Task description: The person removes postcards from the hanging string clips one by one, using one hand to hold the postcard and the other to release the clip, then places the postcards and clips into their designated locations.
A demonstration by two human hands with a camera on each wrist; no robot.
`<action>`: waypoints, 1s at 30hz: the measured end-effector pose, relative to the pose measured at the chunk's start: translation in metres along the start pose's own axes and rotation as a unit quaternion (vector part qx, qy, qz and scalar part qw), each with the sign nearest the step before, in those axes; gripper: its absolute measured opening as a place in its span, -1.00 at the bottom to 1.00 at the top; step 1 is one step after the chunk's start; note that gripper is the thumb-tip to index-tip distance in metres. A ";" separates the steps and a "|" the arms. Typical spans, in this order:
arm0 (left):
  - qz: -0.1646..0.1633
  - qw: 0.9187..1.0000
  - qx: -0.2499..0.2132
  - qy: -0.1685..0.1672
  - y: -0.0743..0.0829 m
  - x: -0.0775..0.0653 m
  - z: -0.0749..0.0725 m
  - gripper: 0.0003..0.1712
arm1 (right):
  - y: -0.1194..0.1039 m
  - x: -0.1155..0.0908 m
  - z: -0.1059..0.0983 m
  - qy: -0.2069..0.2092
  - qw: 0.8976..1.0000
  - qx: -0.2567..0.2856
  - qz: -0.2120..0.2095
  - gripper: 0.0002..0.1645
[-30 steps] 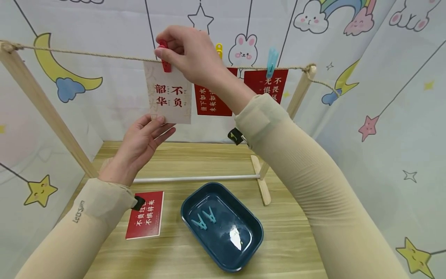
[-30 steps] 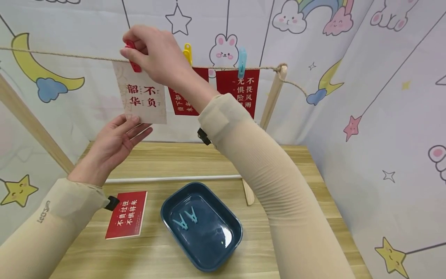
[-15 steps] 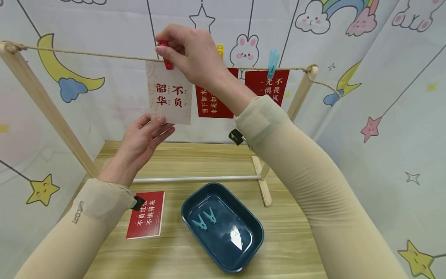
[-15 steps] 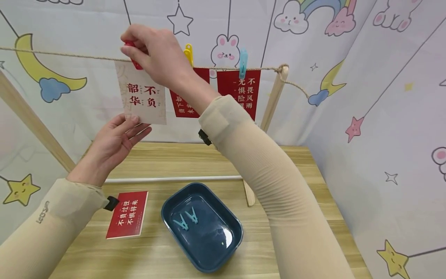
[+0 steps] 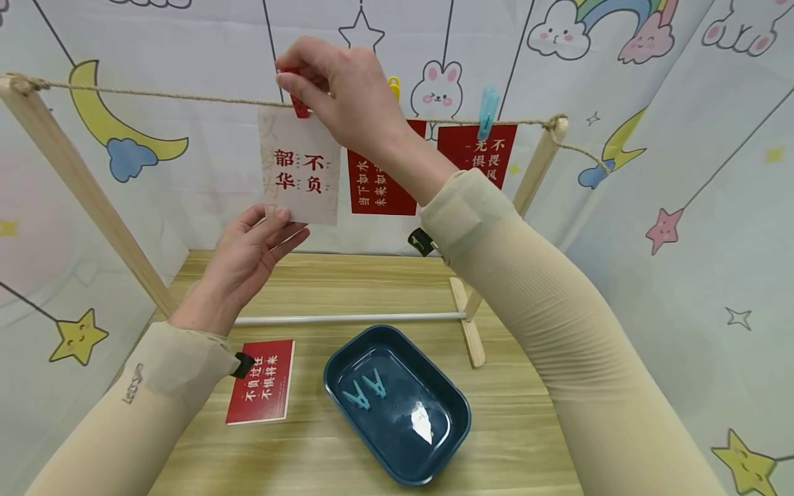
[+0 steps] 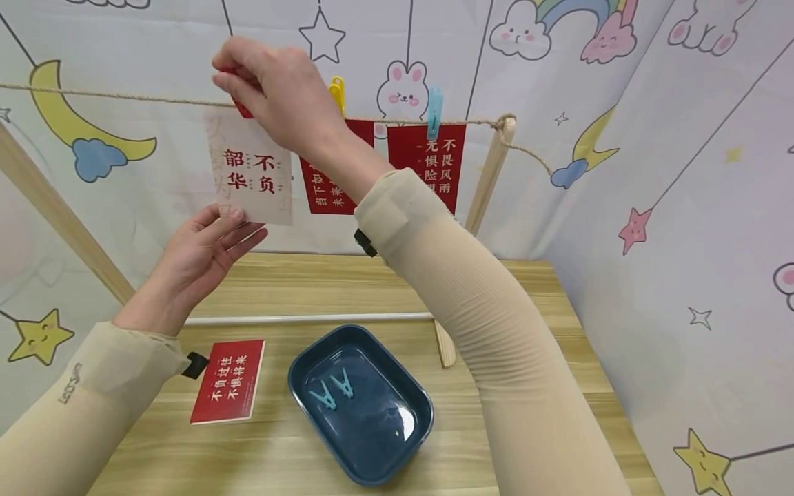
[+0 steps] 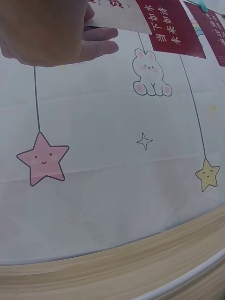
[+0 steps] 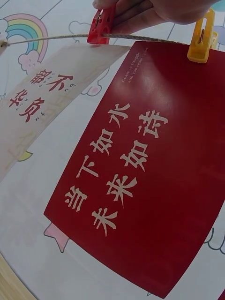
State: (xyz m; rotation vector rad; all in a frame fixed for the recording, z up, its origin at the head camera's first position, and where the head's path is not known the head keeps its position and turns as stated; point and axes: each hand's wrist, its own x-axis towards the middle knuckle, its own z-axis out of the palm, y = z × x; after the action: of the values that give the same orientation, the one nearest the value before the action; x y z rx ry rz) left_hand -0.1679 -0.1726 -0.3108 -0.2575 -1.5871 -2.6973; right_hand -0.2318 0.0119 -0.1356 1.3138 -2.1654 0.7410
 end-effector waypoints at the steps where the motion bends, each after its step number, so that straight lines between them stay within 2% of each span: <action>1: -0.001 1.000 0.001 0.000 0.000 0.000 0.000 -0.53 | 0.000 0.000 -0.001 0.003 1.000 -0.002 -0.004 -0.79; 7: -0.007 1.000 -0.002 0.003 0.000 -0.003 -0.002 -0.52 | -0.003 0.001 -0.004 0.014 1.000 -0.008 -0.016 -0.76; 14: -0.007 1.000 -0.004 0.002 -0.001 -0.006 -0.003 -0.52 | -0.006 0.001 -0.006 0.030 0.999 0.028 0.000 -0.76; 20: -0.014 1.000 -0.011 0.012 -0.001 -0.009 -0.003 -0.51 | -0.008 0.000 -0.010 0.027 0.999 0.029 -0.006 -0.76; 30: -0.016 1.000 0.022 0.008 -0.002 -0.017 -0.006 -0.49 | -0.013 -0.004 -0.017 0.029 0.999 0.026 -0.026 -0.77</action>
State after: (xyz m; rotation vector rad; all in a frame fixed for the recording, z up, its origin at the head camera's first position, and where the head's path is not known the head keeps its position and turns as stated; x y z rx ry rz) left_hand -0.1527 -0.1783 -0.3181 -0.2120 -1.6588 -2.6770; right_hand -0.2162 0.0209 -0.1234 1.3534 -2.0720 0.8095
